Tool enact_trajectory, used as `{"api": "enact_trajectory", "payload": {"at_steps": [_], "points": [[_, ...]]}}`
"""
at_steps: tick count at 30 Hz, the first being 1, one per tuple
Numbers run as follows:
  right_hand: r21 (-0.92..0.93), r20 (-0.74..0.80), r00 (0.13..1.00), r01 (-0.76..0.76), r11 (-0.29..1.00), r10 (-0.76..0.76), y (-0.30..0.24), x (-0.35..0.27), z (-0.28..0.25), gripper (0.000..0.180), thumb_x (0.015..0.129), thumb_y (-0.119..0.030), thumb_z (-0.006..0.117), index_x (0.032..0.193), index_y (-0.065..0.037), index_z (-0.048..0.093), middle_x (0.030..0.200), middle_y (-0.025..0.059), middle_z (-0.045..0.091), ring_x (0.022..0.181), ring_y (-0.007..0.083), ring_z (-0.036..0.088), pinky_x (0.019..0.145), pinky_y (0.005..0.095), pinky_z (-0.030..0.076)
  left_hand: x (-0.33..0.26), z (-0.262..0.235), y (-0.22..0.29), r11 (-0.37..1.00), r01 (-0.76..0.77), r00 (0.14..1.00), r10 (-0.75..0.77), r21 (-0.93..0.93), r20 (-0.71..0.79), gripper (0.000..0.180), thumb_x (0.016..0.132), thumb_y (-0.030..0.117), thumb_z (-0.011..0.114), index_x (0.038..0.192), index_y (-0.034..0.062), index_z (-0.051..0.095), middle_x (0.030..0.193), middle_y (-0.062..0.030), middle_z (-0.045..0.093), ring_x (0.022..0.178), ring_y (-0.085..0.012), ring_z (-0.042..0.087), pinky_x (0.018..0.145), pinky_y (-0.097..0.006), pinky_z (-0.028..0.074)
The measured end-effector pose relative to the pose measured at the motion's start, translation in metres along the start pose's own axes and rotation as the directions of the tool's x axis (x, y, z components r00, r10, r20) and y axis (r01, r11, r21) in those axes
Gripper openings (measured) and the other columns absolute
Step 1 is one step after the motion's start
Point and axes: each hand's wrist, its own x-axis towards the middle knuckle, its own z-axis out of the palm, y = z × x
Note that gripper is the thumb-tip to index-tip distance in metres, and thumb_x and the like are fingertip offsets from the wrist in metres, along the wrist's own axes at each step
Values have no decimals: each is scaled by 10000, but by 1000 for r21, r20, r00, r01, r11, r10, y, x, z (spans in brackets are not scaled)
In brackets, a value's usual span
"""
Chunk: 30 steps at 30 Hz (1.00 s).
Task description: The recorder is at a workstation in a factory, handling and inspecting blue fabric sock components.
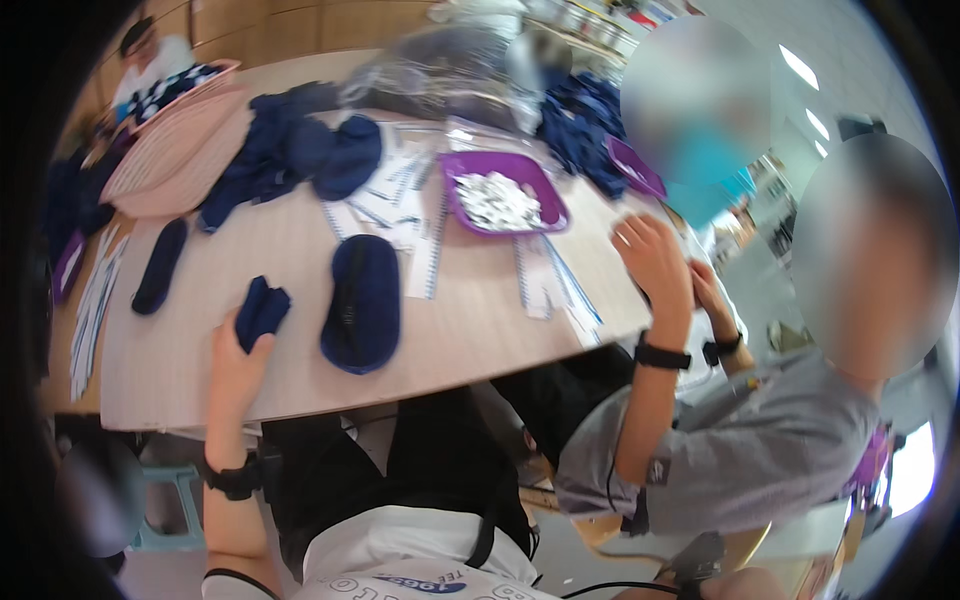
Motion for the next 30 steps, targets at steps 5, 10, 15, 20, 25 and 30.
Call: {"api": "enact_trajectory", "payload": {"at_steps": [5, 10, 15, 20, 25, 30], "points": [[-7, -711, 575, -582, 813, 405, 98, -11, 17, 205, 714, -133, 662, 797, 46, 609, 788, 145, 600, 712, 250, 563, 590, 319, 444, -10, -18, -3, 1000, 8, 1000, -9, -21, -27, 403, 736, 130, 588, 1113, 69, 459, 1100, -189, 463, 1019, -340, 468, 875, -374, 379], [108, 101, 587, -809, 578, 803, 141, 23, -6, 295, 798, -166, 616, 1038, -1, 573, 949, 100, 577, 844, 245, 542, 738, 299, 426, -14, -26, 5, 988, -12, 1000, 13, -154, 5, 307, 743, 86, 571, 1033, 37, 483, 991, -145, 527, 933, -272, 523, 831, -326, 393], [154, -182, 633, -737, 658, 752, 162, 8, -23, 353, 808, -174, 604, 1108, -7, 519, 1015, 102, 549, 926, 202, 524, 816, 287, 408, -41, -33, 38, 806, -246, 947, 318, -539, 43, 265, 685, 43, 633, 932, -8, 550, 841, -126, 562, 796, -226, 554, 727, -306, 429], [133, -445, 719, -536, 833, 534, 200, 35, -24, 663, 756, -304, 655, 1261, -18, 334, 1201, 130, 411, 1095, 241, 419, 914, 342, 350, -73, -27, 68, 627, -143, 773, 555, -766, 309, 288, 634, 36, 647, 906, 0, 557, 892, -123, 570, 823, -200, 548, 787, -314, 412], [-21, -551, 654, -632, 774, 519, 208, 59, -5, 502, 773, -242, 624, 1185, -52, 409, 1103, 135, 451, 1045, 293, 444, 864, 316, 378, -67, 2, 84, 637, -82, 757, 539, -766, 368, 222, 756, 71, 593, 950, -7, 520, 870, -65, 562, 820, -130, 514, 739, -244, 407], [-32, -663, 589, -639, 768, 462, 217, 57, -4, 275, 817, -147, 558, 1054, -29, 485, 1006, 132, 499, 968, 293, 486, 804, 309, 402, -65, 25, 63, 630, -80, 786, 516, -773, 340, 273, 786, 167, 606, 990, 26, 494, 844, -37, 547, 673, -87, 497, 616, -204, 417]]}}
